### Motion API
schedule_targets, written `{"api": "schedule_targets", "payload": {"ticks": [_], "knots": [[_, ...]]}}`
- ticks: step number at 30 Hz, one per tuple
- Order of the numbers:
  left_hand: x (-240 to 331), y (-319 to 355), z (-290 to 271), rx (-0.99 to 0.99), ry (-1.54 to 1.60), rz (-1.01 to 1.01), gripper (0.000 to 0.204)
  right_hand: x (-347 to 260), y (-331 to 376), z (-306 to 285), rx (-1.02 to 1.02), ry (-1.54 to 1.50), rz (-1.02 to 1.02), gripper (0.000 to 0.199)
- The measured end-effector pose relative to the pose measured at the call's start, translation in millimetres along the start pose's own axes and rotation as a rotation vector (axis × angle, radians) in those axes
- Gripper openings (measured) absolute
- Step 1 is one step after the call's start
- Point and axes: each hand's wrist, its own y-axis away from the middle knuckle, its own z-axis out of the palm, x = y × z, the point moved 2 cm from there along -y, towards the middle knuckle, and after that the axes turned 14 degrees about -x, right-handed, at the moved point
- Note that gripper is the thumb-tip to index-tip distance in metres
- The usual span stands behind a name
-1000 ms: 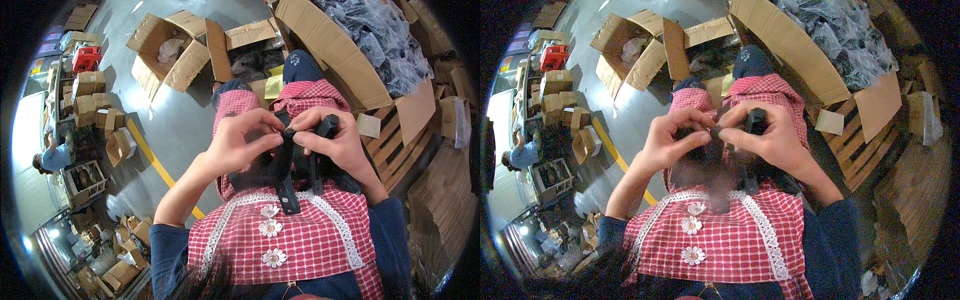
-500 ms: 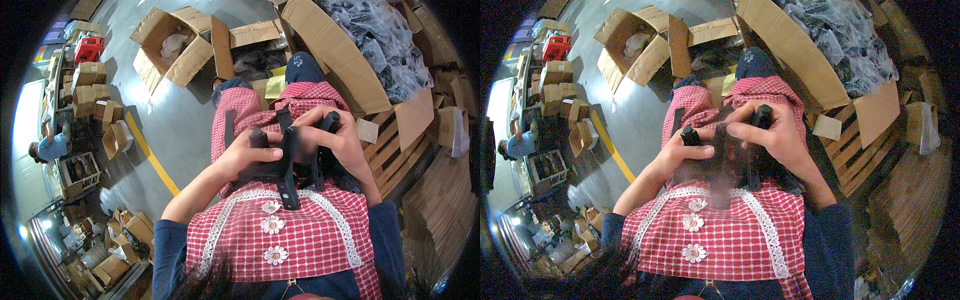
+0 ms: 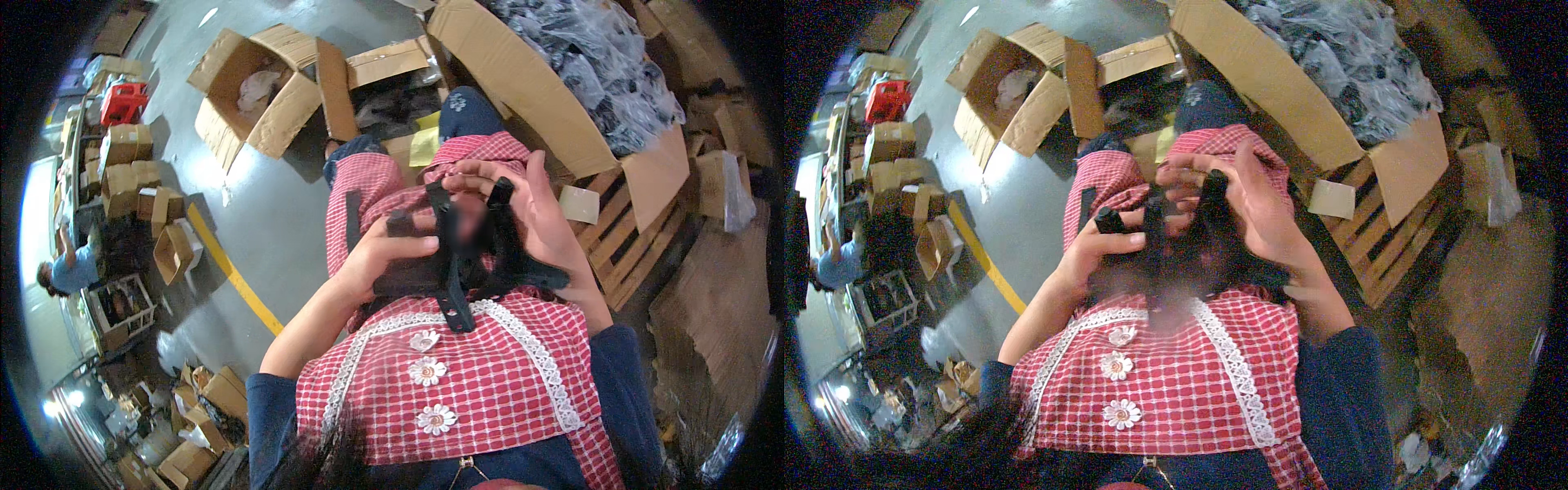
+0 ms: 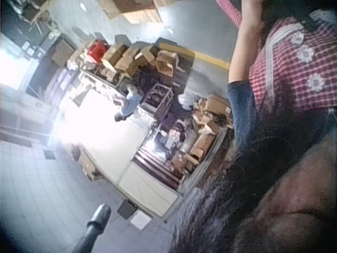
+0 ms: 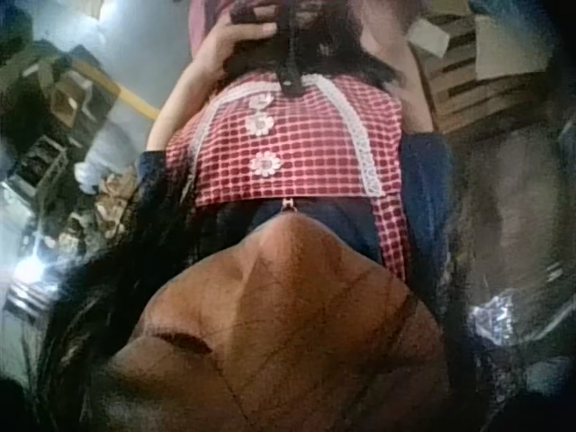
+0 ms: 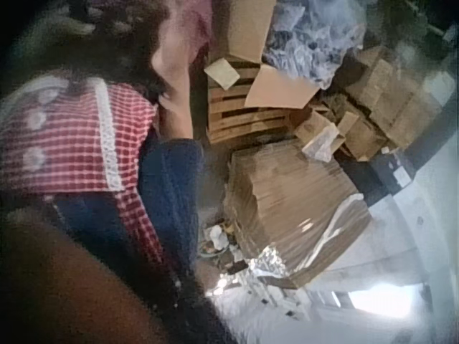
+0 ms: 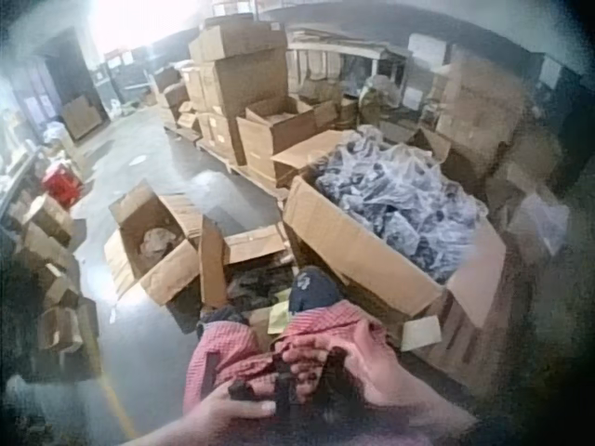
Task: The person removes black plastic components from a cardboard box, peels stickers from a sheet and applies them to the parts, and then places the finished items into plastic bags.
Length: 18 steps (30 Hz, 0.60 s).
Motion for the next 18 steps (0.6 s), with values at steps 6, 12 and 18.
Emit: {"api": "schedule_targets", "payload": {"ticks": [6,12,18], "knots": [[3,0,1,0.055,0.123,-0.020,0.040,-4,-2,-8,0.009,-0.120,0.004,0.089],[11,0,7,0.077,0.122,-0.058,0.042,-2,-2,-13,0.006,-0.101,-0.006,0.085],[9,-1,4,0.066,0.095,-0.058,0.050,-1,-3,-13,0.011,-0.067,0.004,0.084]]}}
